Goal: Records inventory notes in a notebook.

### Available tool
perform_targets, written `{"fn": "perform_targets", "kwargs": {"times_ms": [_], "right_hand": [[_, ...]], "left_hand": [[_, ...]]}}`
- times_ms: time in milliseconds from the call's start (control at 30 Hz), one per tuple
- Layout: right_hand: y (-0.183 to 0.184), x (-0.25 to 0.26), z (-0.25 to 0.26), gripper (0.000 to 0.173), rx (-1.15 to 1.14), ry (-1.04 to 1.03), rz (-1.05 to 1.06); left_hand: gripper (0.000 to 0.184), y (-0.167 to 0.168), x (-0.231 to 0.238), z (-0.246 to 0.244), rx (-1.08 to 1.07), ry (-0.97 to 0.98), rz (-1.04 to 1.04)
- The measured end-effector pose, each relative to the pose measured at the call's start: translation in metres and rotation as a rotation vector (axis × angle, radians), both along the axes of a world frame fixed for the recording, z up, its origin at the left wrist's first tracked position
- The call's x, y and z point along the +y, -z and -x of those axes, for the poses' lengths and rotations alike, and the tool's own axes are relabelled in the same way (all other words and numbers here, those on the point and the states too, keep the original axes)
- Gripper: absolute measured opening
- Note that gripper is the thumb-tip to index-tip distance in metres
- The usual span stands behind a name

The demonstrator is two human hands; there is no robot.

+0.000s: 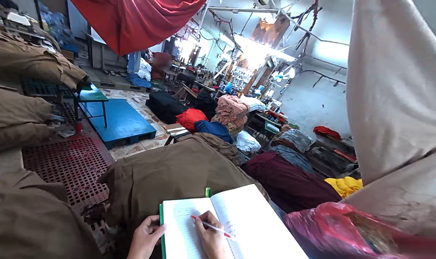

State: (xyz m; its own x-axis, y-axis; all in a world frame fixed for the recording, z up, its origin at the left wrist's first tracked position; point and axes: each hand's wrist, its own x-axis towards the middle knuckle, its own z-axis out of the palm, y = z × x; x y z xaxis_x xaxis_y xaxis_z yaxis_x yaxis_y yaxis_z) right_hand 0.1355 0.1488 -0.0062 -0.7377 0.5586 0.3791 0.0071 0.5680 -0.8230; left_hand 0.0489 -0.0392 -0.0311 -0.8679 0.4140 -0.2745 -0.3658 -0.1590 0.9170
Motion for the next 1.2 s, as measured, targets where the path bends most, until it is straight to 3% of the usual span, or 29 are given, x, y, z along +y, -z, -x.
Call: {"fn": "perform_targets", "kwargs": {"times_ms": [233,633,1200], "right_hand": [[0.0041,0.0016,-0.0031,0.004,0.2,0.095,0.009],[0.0025,0.0005,-0.0004,0.01,-0.014,0.123,-0.037],[0.0079,-0.0001,0.003,0.007,0.123,0.148,-0.075]], "left_hand": [[0.029,-0.0001,-0.0006,-0.0005,0.008,0.005,0.004],[0.03,0.0019,-0.0004,-0.001,0.007,-0.003,0.009],[0.028,0.0006,0.0,-0.0009,0.01,-0.011,0.005]]}}
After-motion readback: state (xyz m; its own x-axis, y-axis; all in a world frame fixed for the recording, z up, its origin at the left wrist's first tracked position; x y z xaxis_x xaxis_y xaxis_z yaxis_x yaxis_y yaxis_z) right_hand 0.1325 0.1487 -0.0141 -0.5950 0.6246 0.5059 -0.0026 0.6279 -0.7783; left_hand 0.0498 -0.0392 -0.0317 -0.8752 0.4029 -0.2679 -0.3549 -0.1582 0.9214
